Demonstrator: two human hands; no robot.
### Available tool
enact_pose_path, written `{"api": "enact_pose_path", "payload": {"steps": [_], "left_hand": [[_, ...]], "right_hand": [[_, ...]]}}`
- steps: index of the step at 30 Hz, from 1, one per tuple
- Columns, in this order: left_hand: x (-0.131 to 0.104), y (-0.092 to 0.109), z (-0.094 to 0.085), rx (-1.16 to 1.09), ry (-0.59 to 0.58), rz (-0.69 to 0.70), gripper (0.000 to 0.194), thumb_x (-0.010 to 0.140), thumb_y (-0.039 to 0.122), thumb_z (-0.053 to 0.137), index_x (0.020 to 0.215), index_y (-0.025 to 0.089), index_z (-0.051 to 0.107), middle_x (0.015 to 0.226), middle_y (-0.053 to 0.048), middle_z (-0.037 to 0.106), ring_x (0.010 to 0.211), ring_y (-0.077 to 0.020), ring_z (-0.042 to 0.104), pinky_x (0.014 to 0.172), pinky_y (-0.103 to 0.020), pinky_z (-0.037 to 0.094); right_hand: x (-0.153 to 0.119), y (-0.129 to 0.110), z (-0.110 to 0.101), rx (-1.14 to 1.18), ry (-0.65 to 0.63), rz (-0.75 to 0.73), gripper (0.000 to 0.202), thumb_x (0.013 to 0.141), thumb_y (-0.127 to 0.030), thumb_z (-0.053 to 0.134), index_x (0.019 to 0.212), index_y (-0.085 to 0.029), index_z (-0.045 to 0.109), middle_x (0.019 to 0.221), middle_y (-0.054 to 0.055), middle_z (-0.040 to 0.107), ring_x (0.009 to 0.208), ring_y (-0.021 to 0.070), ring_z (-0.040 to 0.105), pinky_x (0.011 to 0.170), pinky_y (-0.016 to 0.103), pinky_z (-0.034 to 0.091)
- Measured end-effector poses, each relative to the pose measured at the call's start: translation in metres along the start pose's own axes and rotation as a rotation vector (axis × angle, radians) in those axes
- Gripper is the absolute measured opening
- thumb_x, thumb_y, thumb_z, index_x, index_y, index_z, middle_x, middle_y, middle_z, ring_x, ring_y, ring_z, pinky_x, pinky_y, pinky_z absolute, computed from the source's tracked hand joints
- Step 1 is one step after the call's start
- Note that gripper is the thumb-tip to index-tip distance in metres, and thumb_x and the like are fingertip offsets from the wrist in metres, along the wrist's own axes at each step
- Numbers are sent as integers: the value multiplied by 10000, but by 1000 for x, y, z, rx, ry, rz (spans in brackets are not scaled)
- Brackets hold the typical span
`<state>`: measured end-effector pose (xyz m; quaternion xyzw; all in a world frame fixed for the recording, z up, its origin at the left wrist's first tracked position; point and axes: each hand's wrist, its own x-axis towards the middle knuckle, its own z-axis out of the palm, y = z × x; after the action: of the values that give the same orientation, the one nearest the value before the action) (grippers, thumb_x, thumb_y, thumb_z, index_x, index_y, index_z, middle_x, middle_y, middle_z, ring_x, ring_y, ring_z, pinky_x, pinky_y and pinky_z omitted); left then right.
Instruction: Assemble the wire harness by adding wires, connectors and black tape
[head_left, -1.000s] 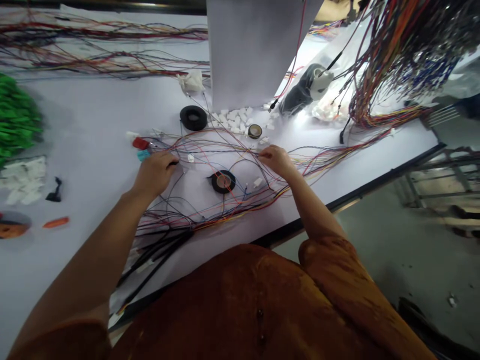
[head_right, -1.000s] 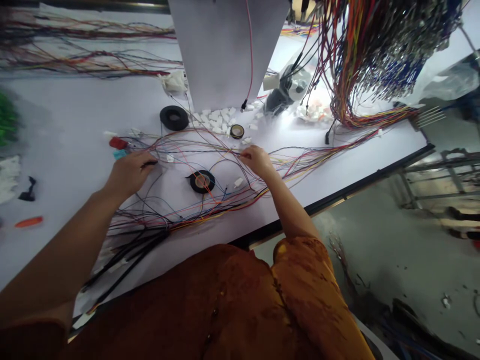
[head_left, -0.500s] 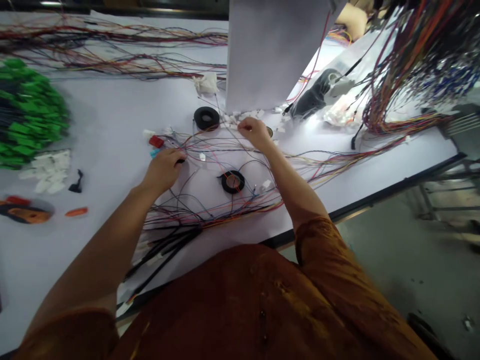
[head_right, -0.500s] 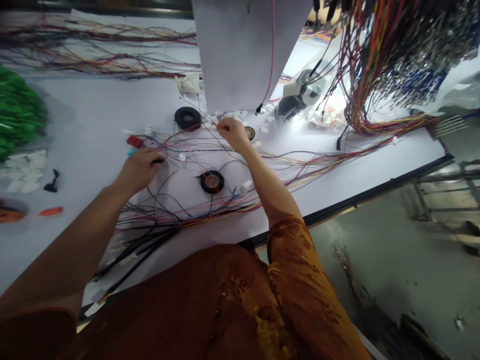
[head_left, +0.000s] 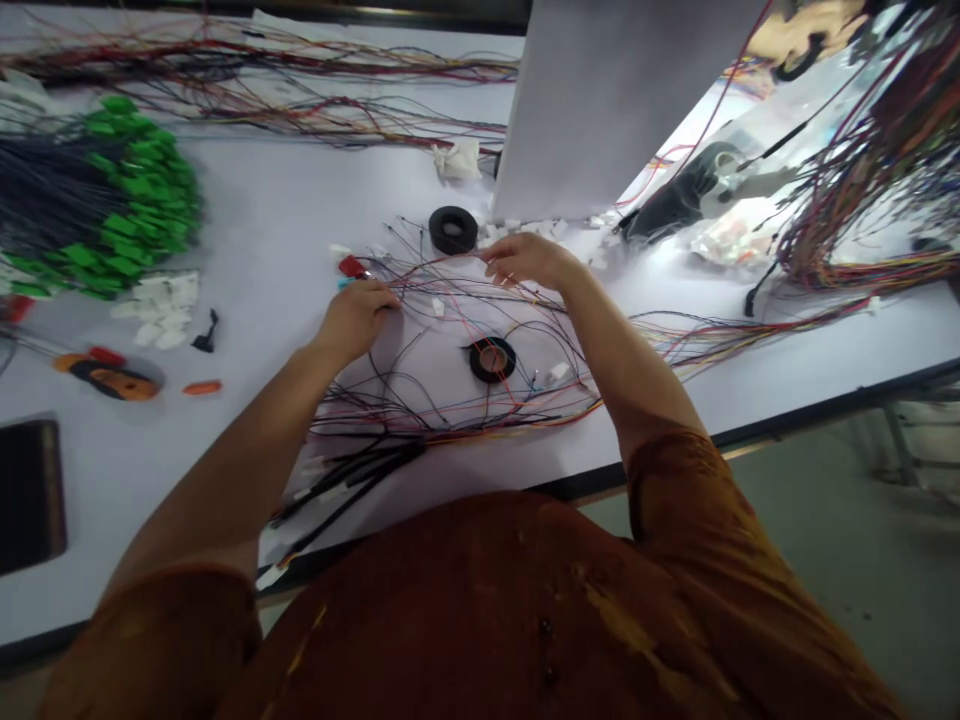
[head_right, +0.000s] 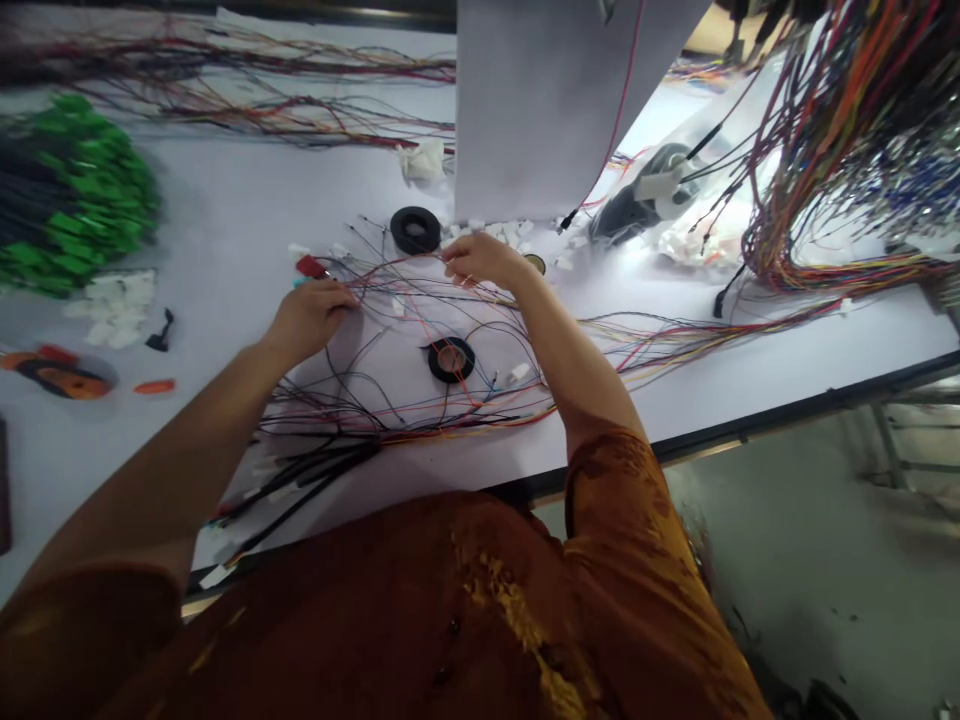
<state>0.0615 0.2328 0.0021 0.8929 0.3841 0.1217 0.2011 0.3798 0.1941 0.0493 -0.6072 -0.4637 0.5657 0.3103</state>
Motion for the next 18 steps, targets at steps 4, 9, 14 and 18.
{"api": "enact_pose_path", "payload": {"steps": [4, 9, 14, 18], "left_hand": [[0, 2, -1, -18, 8, 20, 290, 836, 134, 478, 910, 180, 755, 1087, -81, 731, 1082, -241, 647, 1022, -379, 481], [6, 5, 0, -98, 48, -54, 318, 804, 136, 554, 1088, 120, 698, 1072, -115, 706, 993, -241, 651, 942, -377, 516], [13, 4, 1, -159, 74, -164, 724, 791, 132, 665, 1461, 160, 392, 1179, -100, 631, 900, -199, 640, 889, -372, 546], [25, 9, -8, -96, 25, -210, 836, 785, 232, 759, 1505, 257, 334, 1402, -144, 480, 909, -227, 651, 933, -446, 543]], "right_hand": [[27, -7, 18, -36, -13, 32, 104, 786, -129, 773, 786, -148, 671, 676, 25, 697, 540, 115, 609, 504, 249, 488], [31, -17, 41, 5, 55, 24, 169, 895, -235, 670, 750, -155, 638, 597, -7, 621, 438, 67, 491, 394, 194, 333], [9, -33, 36, 50, 112, -185, 100, 920, -266, 614, 941, -170, 630, 597, -53, 552, 415, 41, 383, 370, 175, 242], [-3, -35, 34, -37, 45, -293, 138, 864, -272, 676, 965, -187, 637, 577, -77, 477, 445, 42, 371, 375, 178, 225]]}}
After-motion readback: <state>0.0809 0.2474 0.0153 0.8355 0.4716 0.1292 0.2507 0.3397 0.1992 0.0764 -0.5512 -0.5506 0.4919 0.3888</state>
